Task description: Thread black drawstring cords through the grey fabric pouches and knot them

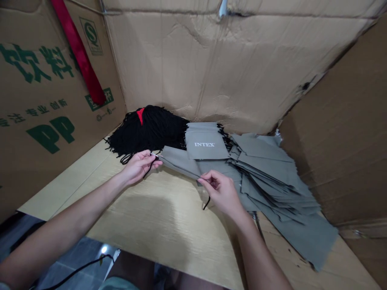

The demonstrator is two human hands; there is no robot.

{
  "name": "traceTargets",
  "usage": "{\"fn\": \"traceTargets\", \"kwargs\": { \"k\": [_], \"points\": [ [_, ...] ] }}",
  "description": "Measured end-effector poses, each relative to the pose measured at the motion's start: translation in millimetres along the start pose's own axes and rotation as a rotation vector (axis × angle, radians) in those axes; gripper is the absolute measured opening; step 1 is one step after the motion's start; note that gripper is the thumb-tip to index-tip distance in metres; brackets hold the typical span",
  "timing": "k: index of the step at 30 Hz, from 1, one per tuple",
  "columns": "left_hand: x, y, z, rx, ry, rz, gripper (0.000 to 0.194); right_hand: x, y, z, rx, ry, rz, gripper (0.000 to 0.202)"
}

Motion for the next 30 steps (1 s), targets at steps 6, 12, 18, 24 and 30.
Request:
{"fn": "traceTargets", "kwargs": {
  "k": [6,12,18,24,30],
  "points": [
    [3,8.2,-1,-0.088,0.007,-0.028,0.016,9,1,0,0.001,0.015,0.058,0.022],
    [8,6.8,-1,-0.077,0.088,0.033,0.03,9,-3,1,0.044,-0.004,0.092,0.022],
    [12,-4.0,1,0.012,0.171,0.356,0.052,13,-3,2,0.05,-0.017,0.082,0.021],
    [26,-11.6,1,0.083,0.316,0.67,0.05,18,-3,2,0.056,-0.008,0.082,0.022],
    [59,3.2,-16,0.101,0.598,0.787,0.024,19,-2,4,0.064,0.004,0.047,0.022]
  ]
}}
Point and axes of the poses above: each hand's wrist, its own z-axis towards the middle knuckle, its own y-axis out of the palm, x = y × z, the point moved 7 cm from there along z, towards the middle knuckle, and after that the axes turned 14 degrees about -z, right-handed, at the moved point
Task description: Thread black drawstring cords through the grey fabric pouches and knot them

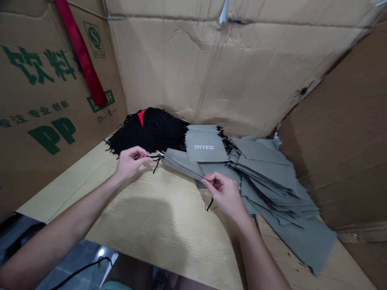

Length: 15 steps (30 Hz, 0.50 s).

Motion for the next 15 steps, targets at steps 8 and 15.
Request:
{"fn": "traceTargets", "kwargs": {
  "k": [8,15],
  "points": [
    [31,59.2,-43,-0.484,0.275,-0.033,0.007,0,1,-1,-0.026,0.037,-0.024,0.024],
    [20,42.8,-38,-0.192,0.125,-0.201,0.008,3,-2,0,0.002,0.035,0.012,0.023]
  ]
}}
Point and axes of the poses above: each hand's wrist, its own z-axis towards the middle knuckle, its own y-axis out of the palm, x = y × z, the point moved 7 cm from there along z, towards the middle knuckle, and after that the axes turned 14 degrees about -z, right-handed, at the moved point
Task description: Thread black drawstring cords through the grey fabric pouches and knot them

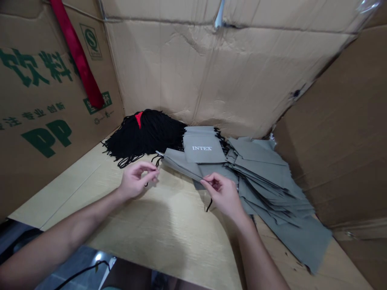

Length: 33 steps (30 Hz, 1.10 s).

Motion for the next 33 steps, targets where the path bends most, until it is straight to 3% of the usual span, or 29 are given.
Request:
{"fn": "traceTargets", "kwargs": {
  "k": [3,7,12,18,23,29,33],
  "points": [
    [0,-27.9,11,0.26,-0.035,-0.191,0.01,2,-1,0,0.002,0.002,0.014,0.023],
    [-2,-60.2,28,0.447,-0.051,-0.518,0.017,4,-2,0,0.007,-0.003,0.015,0.024],
    [1,-76.1,40,0.405,-0.1,-0.783,0.022,5,-3,2,0.021,0.002,0.017,0.024],
    [6,-83.8,39,0.436,-0.096,-0.672,0.027,2,-4,1,0.024,0.005,-0.004,0.025],
    [6,-67.5,36,0.266,-0.117,-0.661,0.043,-5,-5,1,0.03,0.017,-0.073,0.028],
    [-17,-8.3,10,0.047,-0.527,-0.56,0.038,-13,0,-1,-0.013,0.006,-0.126,0.028],
    [-31,14.2,-3,0.003,-0.656,-0.459,0.049,-14,2,-2,-0.019,-0.014,-0.144,0.027]
  ]
}}
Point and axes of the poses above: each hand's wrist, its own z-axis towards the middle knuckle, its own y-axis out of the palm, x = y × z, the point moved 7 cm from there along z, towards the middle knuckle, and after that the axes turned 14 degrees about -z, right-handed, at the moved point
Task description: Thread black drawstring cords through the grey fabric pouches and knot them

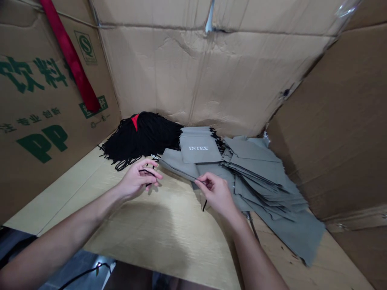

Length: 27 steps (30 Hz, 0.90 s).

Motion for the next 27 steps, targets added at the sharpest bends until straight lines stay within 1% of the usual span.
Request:
{"fn": "traceTargets", "kwargs": {
  "k": [3,6,13,16,20,24,27],
  "points": [
    [-7,-1.1,2,0.017,-0.003,0.011,0.042,0,2,0,-0.01,-0.021,-0.019,0.027],
    [-6,-7.4,4,0.058,0.044,-0.006,0.035,0,1,0,-0.011,-0.029,-0.025,0.026],
    [-5,-28.2,11,0.26,0.163,0.057,0.038,-3,-2,0,0.016,-0.021,-0.005,0.026],
    [-5,-35.7,15,0.304,0.21,0.117,0.044,-3,-1,0,0.016,-0.036,-0.011,0.025],
    [0,-43.5,14,0.354,0.266,0.21,0.037,-3,1,-1,0.006,-0.038,-0.031,0.024],
    [5,-49.6,11,0.427,0.27,0.153,0.04,-5,2,0,-0.001,-0.043,-0.041,0.025],
    [7,-51.0,11,0.444,0.298,0.117,0.033,-7,1,0,0.004,-0.045,-0.051,0.026]
  ]
}}
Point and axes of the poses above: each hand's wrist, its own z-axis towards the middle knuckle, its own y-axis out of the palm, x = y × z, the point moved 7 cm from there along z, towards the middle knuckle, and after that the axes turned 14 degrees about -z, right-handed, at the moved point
